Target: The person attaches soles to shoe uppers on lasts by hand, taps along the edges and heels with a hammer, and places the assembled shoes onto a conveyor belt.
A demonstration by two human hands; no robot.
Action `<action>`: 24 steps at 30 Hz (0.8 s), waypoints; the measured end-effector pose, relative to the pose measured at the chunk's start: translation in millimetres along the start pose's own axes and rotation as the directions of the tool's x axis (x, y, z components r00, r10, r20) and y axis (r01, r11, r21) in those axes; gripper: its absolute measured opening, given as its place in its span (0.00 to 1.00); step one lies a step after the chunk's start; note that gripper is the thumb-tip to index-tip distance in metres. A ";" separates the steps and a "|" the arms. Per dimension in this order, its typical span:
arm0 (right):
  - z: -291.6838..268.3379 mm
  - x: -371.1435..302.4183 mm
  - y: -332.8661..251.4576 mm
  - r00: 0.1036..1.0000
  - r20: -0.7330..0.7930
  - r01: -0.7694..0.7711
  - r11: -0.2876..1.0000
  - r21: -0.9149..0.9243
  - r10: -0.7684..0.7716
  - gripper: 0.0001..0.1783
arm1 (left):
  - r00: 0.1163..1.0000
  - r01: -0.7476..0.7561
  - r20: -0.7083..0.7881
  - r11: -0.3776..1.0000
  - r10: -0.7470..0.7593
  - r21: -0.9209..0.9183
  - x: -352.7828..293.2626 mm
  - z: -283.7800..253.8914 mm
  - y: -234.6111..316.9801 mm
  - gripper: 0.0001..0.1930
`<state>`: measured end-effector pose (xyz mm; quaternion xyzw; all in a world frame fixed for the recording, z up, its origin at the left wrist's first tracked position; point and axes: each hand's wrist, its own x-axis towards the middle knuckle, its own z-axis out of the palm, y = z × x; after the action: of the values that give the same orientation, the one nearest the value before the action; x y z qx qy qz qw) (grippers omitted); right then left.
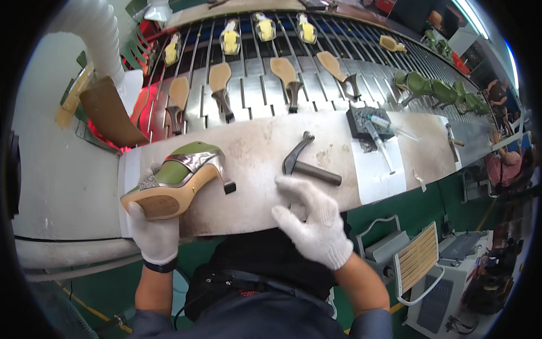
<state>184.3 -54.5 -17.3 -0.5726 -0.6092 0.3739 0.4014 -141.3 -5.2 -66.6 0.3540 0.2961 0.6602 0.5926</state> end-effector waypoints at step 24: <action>-315.3 257.1 83.6 0.757 -0.633 -0.289 0.952 -0.099 0.164 0.24 | 0.798 -0.441 0.580 0.499 -0.164 0.746 94.9 84.5 -81.9 0.24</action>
<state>501.2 206.2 47.4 -0.7684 -0.4031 0.1521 0.4732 -29.8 96.6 -73.4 0.8065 0.3535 0.3307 0.3395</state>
